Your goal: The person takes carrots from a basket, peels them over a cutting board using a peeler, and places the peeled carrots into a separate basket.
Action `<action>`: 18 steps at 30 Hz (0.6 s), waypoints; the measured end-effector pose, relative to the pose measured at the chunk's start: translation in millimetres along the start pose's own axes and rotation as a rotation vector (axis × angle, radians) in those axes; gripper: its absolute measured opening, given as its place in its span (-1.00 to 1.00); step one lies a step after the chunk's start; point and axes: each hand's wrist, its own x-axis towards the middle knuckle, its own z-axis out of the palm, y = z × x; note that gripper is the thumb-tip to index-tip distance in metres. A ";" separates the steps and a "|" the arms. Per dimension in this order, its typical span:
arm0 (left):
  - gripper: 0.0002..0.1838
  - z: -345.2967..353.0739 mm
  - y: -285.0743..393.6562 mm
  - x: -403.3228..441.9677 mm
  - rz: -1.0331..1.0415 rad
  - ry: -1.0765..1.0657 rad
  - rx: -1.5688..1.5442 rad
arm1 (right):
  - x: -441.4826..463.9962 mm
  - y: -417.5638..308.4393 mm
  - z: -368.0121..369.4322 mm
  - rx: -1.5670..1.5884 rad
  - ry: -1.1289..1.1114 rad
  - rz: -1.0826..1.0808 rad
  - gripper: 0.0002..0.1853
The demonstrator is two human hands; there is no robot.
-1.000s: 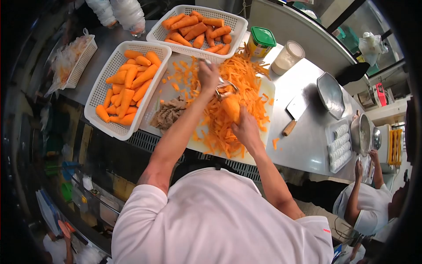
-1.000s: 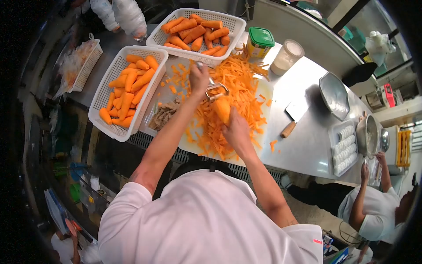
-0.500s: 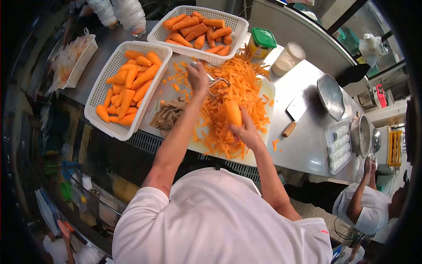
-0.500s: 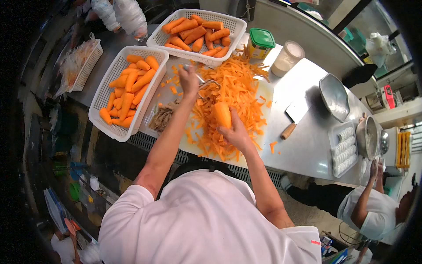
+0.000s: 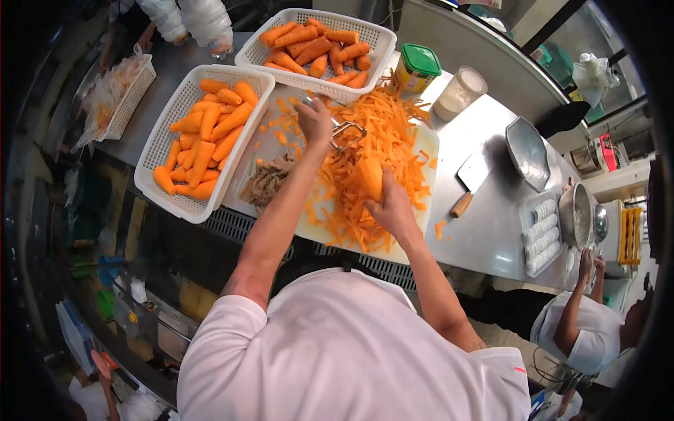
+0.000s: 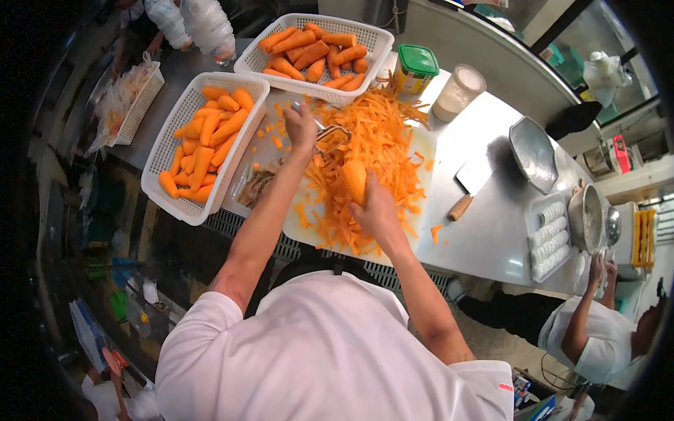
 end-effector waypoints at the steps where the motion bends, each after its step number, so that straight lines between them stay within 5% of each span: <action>1: -0.67 -0.2 6.4 -3.6 0.045 -0.052 -0.043 | 1.8 2.3 0.3 -0.042 0.084 -0.104 -0.14; 4: -0.64 8.2 -5.0 -15.5 0.180 -0.181 0.039 | 6.0 1.2 5.6 -0.069 0.057 -0.061 -0.18; 6: -0.66 4.2 -10.5 7.0 0.044 -0.064 0.273 | 7.2 -1.9 0.6 -0.091 0.047 -0.074 -0.23; 8: -0.63 -8.5 -17.3 30.8 0.148 0.079 0.188 | 5.2 7.3 -5.4 -0.116 0.045 -0.070 -0.27; 10: -0.61 -28.5 16.5 19.6 0.000 0.112 0.140 | 3.1 24.6 0.3 0.549 0.015 -0.006 -0.34; 11: -0.61 -30.2 28.5 5.3 -0.004 0.105 0.145 | -0.6 18.9 -3.9 0.553 0.017 0.002 -0.34; 13: -0.62 -23.4 50.0 -17.0 -0.088 -0.069 -0.112 | 1.5 -2.3 -19.4 1.132 -0.168 0.227 -0.36; 14: -0.62 -10.7 39.0 -22.6 -0.085 -0.069 -0.113 | 2.5 -1.5 -17.1 1.132 -0.167 0.224 -0.36; 16: -0.70 13.6 13.4 -29.0 0.506 -0.050 0.062 | 4.8 -0.4 -11.5 0.660 -0.256 0.230 -0.35; 17: -0.73 6.4 9.7 -21.8 0.176 -0.236 0.053 | 1.1 -3.4 -8.5 0.594 -0.235 0.185 -0.36; 18: -0.73 -5.1 6.6 -9.4 0.175 -0.230 0.053 | -3.6 -0.3 -6.6 0.593 -0.241 0.182 -0.36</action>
